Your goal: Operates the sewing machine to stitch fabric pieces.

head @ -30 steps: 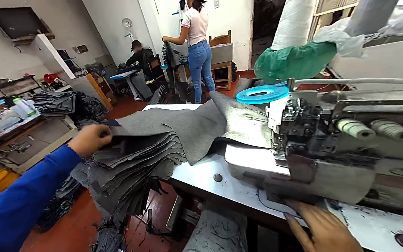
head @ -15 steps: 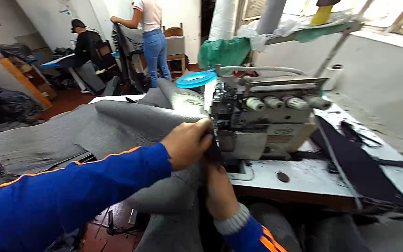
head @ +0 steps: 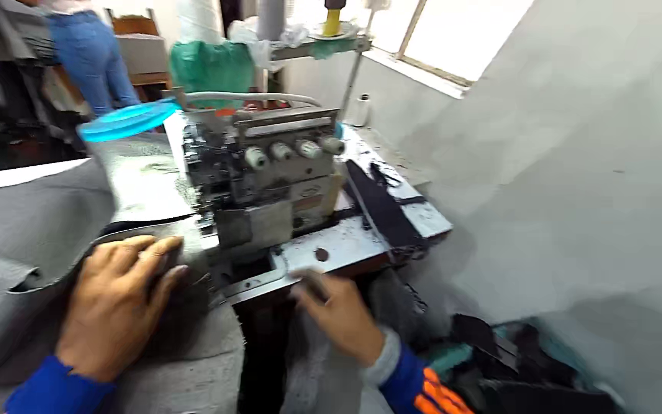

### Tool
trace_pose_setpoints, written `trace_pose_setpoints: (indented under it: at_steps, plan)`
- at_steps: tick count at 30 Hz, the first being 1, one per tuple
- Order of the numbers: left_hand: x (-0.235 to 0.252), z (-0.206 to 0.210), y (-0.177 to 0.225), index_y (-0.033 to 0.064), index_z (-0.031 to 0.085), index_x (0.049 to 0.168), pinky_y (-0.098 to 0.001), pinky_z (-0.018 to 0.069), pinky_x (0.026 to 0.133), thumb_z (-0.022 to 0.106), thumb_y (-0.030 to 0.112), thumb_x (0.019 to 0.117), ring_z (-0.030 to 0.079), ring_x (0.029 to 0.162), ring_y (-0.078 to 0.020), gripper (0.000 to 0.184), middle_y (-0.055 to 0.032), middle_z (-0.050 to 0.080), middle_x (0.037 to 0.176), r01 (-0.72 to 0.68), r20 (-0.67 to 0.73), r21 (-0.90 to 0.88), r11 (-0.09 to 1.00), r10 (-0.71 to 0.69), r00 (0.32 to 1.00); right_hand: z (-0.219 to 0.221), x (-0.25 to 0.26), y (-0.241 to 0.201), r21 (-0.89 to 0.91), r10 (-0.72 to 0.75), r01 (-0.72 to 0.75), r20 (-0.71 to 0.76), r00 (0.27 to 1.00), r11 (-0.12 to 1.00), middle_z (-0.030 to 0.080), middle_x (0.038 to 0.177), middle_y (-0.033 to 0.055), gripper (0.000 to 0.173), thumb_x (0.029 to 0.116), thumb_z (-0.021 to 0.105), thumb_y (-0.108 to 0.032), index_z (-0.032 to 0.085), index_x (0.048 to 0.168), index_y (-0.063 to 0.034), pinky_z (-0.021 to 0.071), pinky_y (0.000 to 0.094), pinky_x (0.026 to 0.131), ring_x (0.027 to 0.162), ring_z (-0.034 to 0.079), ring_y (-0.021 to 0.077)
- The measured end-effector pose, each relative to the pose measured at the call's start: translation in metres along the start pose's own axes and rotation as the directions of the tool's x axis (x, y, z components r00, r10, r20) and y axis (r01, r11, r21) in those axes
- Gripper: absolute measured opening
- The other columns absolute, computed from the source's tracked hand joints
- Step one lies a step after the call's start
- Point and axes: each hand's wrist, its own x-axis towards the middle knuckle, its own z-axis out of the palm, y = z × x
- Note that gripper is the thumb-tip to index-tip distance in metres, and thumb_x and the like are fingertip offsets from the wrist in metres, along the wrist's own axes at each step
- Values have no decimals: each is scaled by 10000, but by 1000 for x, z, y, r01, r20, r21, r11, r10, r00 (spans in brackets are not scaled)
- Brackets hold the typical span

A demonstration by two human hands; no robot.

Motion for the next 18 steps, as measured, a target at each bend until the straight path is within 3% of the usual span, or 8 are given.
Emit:
trace_pose_setpoints:
  at_steps: [2,4,6,7,9,11,15,18]
  plan:
    - [13,5,-11,44,747,1035,-578,512,781,486,435,1007,662,894,-397,471,-184,699,971,-12,-11,-74,997,11,1000,-60,6,37,-389,219,-237,-89,972,890,727,1051,198,290,1016,558,-128,685,1254,-23,572,559,833,939,716,362]
    - [18,11,-23,54,733,969,-485,485,648,499,444,983,603,718,-277,455,-102,643,821,0,-18,-141,990,-3,1000,-101,10,69,-536,366,-392,-160,917,748,644,1202,286,329,1002,589,-76,622,1317,12,506,658,923,1100,633,490]
    - [18,16,-30,57,720,995,-451,471,641,509,457,969,571,692,-235,453,-71,602,791,15,-24,-171,985,-20,1000,-116,11,89,-589,396,-426,-189,899,687,638,1202,277,294,989,630,-57,636,1275,12,514,640,917,1097,634,484]
    - [17,18,-30,44,713,1049,-483,475,679,506,466,977,583,734,-274,475,-100,616,832,17,-33,-166,986,-22,999,-118,13,90,-613,395,-417,-180,901,672,651,1182,265,266,986,640,-57,646,1241,17,524,622,913,1088,645,468]
    - [15,19,-27,13,684,1218,-622,462,854,450,519,999,628,971,-444,599,-223,676,1068,35,-32,-117,992,-39,999,-120,16,88,-676,380,-358,-123,917,644,667,1133,259,205,984,635,-49,666,1165,42,532,607,900,1073,656,452]
    - [15,16,-21,23,646,1322,-701,393,971,362,577,1007,593,1157,-520,698,-262,649,1259,74,5,-54,996,-74,997,-126,21,85,-706,357,-271,-27,934,654,666,1101,255,168,968,649,-35,679,1107,54,532,607,892,1050,656,448]
    - [25,3,-23,27,708,1182,-681,453,860,403,582,985,636,1029,-477,663,-223,677,1080,50,86,-31,998,-47,995,-150,31,85,-637,287,-148,120,950,756,652,1006,212,124,902,728,-12,695,1013,29,544,603,823,912,664,396]
    - [40,-9,-30,61,706,1054,-591,498,794,574,398,965,654,899,-330,372,-100,669,904,75,233,-185,980,-30,972,-157,41,71,-616,393,-157,269,880,772,642,1003,204,111,906,726,-20,702,1003,27,540,565,831,890,653,364]
